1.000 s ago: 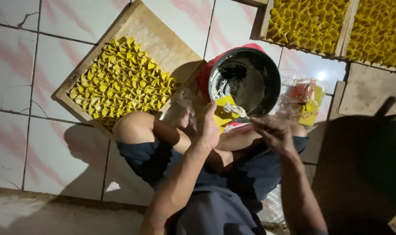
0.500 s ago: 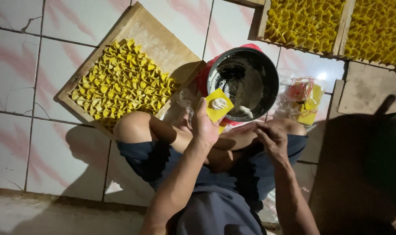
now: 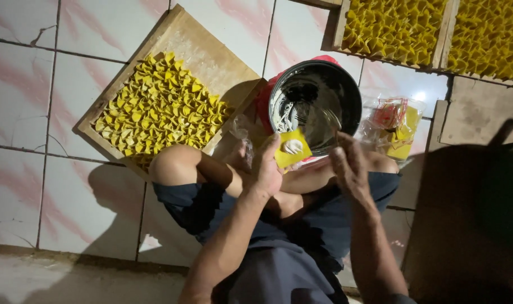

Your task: Manually assembling small yellow food items by applying a white paste and folding them into shapes.

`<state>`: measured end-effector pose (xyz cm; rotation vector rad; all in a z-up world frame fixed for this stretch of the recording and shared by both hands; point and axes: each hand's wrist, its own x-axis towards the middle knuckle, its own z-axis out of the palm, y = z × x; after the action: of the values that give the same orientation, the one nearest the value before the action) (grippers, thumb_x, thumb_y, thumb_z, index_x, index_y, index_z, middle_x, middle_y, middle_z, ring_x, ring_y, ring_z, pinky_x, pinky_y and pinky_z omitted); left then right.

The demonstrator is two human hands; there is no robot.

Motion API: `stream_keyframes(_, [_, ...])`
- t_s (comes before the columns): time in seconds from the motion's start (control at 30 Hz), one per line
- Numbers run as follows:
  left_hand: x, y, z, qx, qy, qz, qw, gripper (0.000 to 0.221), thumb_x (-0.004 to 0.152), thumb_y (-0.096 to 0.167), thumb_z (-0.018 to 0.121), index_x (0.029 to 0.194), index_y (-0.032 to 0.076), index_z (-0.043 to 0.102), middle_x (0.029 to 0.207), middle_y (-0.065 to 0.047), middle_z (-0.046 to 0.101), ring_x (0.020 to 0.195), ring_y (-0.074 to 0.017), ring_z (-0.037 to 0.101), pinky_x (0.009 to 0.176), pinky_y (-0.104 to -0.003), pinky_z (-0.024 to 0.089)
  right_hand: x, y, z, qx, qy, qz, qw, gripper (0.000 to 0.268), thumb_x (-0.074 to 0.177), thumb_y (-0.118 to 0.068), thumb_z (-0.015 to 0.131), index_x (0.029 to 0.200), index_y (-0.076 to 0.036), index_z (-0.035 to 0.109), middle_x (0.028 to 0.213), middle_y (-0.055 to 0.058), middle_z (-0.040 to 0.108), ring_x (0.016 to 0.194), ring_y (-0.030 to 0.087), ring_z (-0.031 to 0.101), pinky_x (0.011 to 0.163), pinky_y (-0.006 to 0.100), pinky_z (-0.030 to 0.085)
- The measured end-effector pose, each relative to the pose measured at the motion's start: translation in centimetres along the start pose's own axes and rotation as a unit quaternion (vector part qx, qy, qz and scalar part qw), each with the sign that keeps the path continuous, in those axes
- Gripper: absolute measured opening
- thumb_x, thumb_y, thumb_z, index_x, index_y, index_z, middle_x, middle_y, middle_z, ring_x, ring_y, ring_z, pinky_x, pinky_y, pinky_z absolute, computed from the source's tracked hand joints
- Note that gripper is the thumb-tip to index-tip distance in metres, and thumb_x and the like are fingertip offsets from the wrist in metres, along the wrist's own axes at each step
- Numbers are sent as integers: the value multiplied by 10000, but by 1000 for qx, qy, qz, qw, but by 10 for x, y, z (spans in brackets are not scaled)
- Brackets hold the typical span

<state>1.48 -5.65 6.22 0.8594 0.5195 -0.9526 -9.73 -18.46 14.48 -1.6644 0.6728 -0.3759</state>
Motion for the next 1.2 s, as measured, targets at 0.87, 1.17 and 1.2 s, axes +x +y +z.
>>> stream_keyframes(0.87, [6,20,-16,31,106,-15,994,356,911,419,738,1055,105,655,953,-161,677,784,-290,691,591,-339,579,120,14,9,-640,-297,259,659,359,914,-223,604,1248,-154,719,1216,65,734,1124,220,703,904,307,564])
stream_keyframes(1.17, [11,20,-14,-23,150,36,988,416,876,387,794,1103,112,580,987,-172,627,844,-306,657,640,-371,582,120,27,-72,-338,-375,97,858,252,913,-239,688,1113,-132,797,768,168,759,717,317,729,690,442,571])
stream_keyframes(1.2, [8,23,-9,-22,145,36,989,424,886,402,779,1119,114,573,1002,-155,630,863,-295,655,658,-359,585,114,30,-77,-257,-355,48,898,213,897,-183,699,1048,-81,809,621,158,724,562,273,689,575,403,549])
